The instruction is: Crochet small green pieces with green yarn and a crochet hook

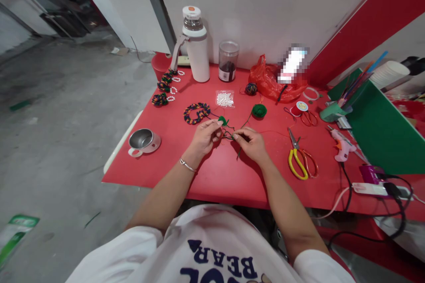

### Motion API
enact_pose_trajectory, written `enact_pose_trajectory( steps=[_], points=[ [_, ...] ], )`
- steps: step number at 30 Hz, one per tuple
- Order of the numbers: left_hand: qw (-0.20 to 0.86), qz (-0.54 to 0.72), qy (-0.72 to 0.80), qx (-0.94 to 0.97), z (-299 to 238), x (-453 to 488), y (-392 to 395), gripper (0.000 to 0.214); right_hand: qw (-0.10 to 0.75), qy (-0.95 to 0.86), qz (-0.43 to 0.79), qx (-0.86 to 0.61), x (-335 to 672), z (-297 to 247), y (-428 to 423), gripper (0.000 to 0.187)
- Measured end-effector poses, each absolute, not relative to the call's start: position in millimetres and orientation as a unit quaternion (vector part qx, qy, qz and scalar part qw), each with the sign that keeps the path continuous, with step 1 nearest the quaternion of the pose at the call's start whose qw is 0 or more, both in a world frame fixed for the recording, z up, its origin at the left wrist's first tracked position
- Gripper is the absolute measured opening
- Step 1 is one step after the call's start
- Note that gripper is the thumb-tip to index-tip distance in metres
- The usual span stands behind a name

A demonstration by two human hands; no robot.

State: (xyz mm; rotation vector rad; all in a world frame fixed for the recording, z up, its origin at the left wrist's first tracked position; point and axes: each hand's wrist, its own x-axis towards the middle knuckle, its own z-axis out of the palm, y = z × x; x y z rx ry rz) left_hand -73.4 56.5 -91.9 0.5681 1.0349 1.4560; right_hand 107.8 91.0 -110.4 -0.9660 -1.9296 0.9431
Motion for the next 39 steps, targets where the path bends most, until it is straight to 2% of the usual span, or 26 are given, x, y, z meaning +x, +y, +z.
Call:
enact_pose_trajectory(
  steps=[11, 39],
  points=[
    [0.529, 0.642, 0.497, 0.246, -96.6, -70.6, 59.3, 0.037, 0.374, -0.762, 0.371, -0.377, 106.8, -110.9, 89.3, 0.015],
    [0.616, 0.625, 0.429, 0.213, -95.8, -73.5, 57.5, 0.038, 0.383, -0.737, 0.400, -0.387, 104.6, -111.8, 88.8, 0.015]
  ],
)
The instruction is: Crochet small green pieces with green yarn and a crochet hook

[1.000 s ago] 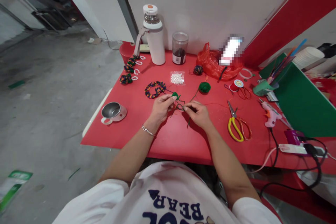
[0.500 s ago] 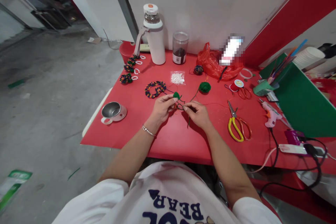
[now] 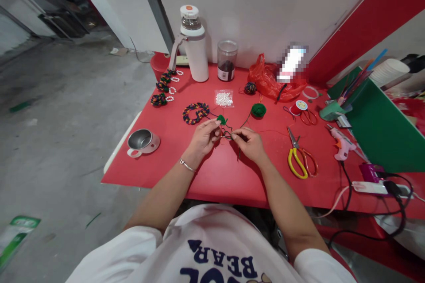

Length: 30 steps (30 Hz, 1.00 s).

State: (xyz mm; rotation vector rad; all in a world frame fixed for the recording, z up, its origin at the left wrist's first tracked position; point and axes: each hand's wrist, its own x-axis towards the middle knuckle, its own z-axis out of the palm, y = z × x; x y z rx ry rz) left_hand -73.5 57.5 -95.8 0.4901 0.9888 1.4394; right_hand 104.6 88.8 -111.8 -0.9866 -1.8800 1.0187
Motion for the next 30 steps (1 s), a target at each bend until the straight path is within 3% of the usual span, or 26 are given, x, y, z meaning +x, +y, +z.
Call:
enact_pose_trajectory(
  steps=[30],
  points=[
    [0.610, 0.615, 0.448, 0.223, -98.0, -68.1, 56.6, 0.039, 0.372, -0.737, 0.406, -0.393, 105.1, -109.1, 87.5, 0.016]
  ],
)
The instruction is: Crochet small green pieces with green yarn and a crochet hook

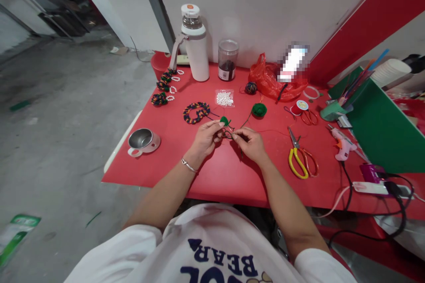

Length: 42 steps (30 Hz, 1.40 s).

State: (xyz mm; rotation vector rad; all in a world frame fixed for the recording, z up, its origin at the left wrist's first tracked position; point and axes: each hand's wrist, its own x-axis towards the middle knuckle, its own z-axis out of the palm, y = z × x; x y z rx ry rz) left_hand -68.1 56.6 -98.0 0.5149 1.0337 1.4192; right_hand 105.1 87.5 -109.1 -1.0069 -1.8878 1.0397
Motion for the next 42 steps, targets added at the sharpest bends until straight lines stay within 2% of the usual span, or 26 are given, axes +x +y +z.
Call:
enact_pose_trajectory(
  steps=[14, 24, 35, 42],
  points=[
    [0.612, 0.622, 0.439, 0.215, -95.6, -68.1, 56.0, 0.047, 0.376, -0.744, 0.401, -0.380, 104.5, -109.4, 87.7, 0.015],
    [0.575, 0.629, 0.473, 0.223, -99.6, -62.7, 56.9, 0.043, 0.379, -0.739, 0.405, -0.382, 104.6, -110.9, 87.0, 0.014],
    [0.625, 0.612, 0.439, 0.204, -99.1, -67.3, 56.8, 0.049, 0.373, -0.739, 0.409, -0.384, 103.4, -111.9, 87.1, 0.014],
    [0.615, 0.614, 0.450, 0.204, -99.8, -66.3, 56.1, 0.050, 0.377, -0.740, 0.399, -0.389, 100.9, -113.6, 85.6, 0.015]
  ],
)
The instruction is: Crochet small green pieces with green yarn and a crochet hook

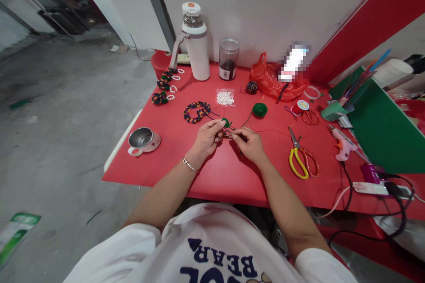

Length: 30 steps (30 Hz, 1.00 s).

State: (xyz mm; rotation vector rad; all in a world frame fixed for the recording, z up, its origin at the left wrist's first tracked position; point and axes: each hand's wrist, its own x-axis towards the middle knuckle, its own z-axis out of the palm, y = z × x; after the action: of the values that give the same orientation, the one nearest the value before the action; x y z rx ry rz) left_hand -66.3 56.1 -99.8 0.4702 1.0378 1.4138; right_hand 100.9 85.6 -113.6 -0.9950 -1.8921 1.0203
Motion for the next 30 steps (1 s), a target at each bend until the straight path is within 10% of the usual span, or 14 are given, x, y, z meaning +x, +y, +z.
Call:
enact_pose_trajectory(
  steps=[30],
  points=[
    [0.715, 0.622, 0.319, 0.022, -94.6, -63.2, 58.0, 0.029, 0.375, -0.662, 0.504, -0.409, 96.5, -114.7, 80.2, 0.023]
  ],
)
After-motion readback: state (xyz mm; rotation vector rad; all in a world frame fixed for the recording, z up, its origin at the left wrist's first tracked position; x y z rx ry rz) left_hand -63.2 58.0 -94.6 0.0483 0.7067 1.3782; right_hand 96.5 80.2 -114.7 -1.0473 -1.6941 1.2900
